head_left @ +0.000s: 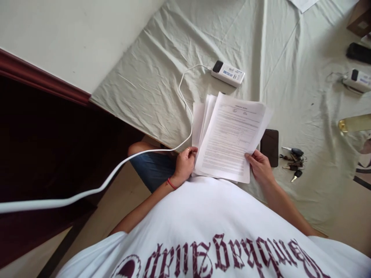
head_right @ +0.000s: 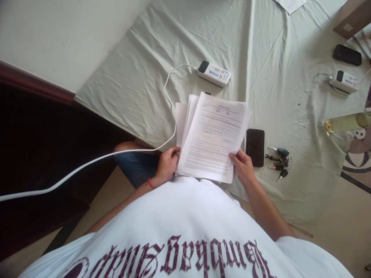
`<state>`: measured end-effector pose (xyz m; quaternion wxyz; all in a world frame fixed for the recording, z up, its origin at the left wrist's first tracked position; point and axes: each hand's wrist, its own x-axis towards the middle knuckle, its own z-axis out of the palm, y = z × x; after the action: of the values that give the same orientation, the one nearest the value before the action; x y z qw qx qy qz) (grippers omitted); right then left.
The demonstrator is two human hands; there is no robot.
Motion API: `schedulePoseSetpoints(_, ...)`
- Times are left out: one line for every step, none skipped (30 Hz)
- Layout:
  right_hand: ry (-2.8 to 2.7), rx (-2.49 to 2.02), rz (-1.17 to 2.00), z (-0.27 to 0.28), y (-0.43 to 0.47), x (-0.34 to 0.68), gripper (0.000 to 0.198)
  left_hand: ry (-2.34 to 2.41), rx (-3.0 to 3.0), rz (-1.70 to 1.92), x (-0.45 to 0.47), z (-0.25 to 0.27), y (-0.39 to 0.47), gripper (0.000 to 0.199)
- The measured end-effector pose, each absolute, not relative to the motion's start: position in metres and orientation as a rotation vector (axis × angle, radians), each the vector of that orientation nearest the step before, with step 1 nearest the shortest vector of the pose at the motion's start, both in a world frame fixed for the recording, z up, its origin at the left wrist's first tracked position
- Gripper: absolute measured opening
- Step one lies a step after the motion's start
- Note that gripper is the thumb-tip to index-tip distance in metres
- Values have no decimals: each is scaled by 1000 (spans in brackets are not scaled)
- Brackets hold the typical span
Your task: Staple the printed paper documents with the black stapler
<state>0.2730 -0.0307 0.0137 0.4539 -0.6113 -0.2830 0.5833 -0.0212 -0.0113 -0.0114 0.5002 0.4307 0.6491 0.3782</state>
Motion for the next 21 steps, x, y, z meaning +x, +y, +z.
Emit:
schedulePoseSetpoints(-691,-1514,1473,15,-32,270,40,1539,970,923,-21,-10,-11,14)
schedulePoseSetpoints(-685,-1522,1498,17,-32,268,40,1498,905,935,-21,-8,-11,17)
schedulePoseSetpoints(-682,-1531,1514,18,-33,267,41,1448,852,945,-20,-7,-10,22)
schedulePoseSetpoints(-681,-1538,1521,19,-33,266,40,1399,812,949,-21,-5,-10,27)
schedulePoseSetpoints(-678,-1546,1522,20,-33,266,40,1359,784,947,-21,-3,-10,32)
schedulePoseSetpoints(-677,-1552,1520,20,-33,266,40,1329,767,941,-21,-2,-9,36)
schedulePoseSetpoints(-679,-1556,1516,21,-33,267,39,1316,760,933,-21,-1,-9,38)
schedulePoseSetpoints(-686,-1559,1514,21,-33,267,39,1323,768,926,-21,-1,-9,37)
schedulePoseSetpoints(-699,-1561,1511,21,-33,267,38,1345,786,921,-21,-1,-9,35)
schedulePoseSetpoints(-715,-1561,1508,20,-34,268,38,1377,812,919,-21,-3,-10,32)
schedulePoseSetpoints(-732,-1562,1504,20,-34,268,39,1415,841,916,-20,-4,-10,29)
schedulePoseSetpoints(-748,-1564,1495,19,-35,268,39,1453,869,914,-20,-6,-10,27)
schedulePoseSetpoints(-761,-1572,1480,19,-35,268,40,1488,891,913,-19,-8,-10,26)
schedulePoseSetpoints(-770,-1587,1458,18,-36,269,41,1518,899,916,-18,-11,-10,25)
schedulePoseSetpoints(-779,-1608,1430,17,-36,269,41,1543,897,922,-17,-12,-11,25)
schedulePoseSetpoints(-785,-1631,1401,16,-37,270,41,1563,888,927,-16,-14,-11,26)
schedulePoseSetpoints(-787,-1651,1376,14,-37,270,41,1577,875,933,-15,-15,-11,27)
schedulePoseSetpoints(-785,-1665,1359,13,-37,271,40,1582,861,939,-14,-16,-11,29)
schedulePoseSetpoints(-780,-1673,1352,13,-37,271,39,1578,851,940,-14,-16,-11,30)
schedulePoseSetpoints(-775,-1674,1351,12,-37,272,38,1568,845,943,-14,-16,-11,31)
schedulePoseSetpoints(-771,-1672,1350,11,-37,273,38,1554,842,950,-14,-15,-12,31)
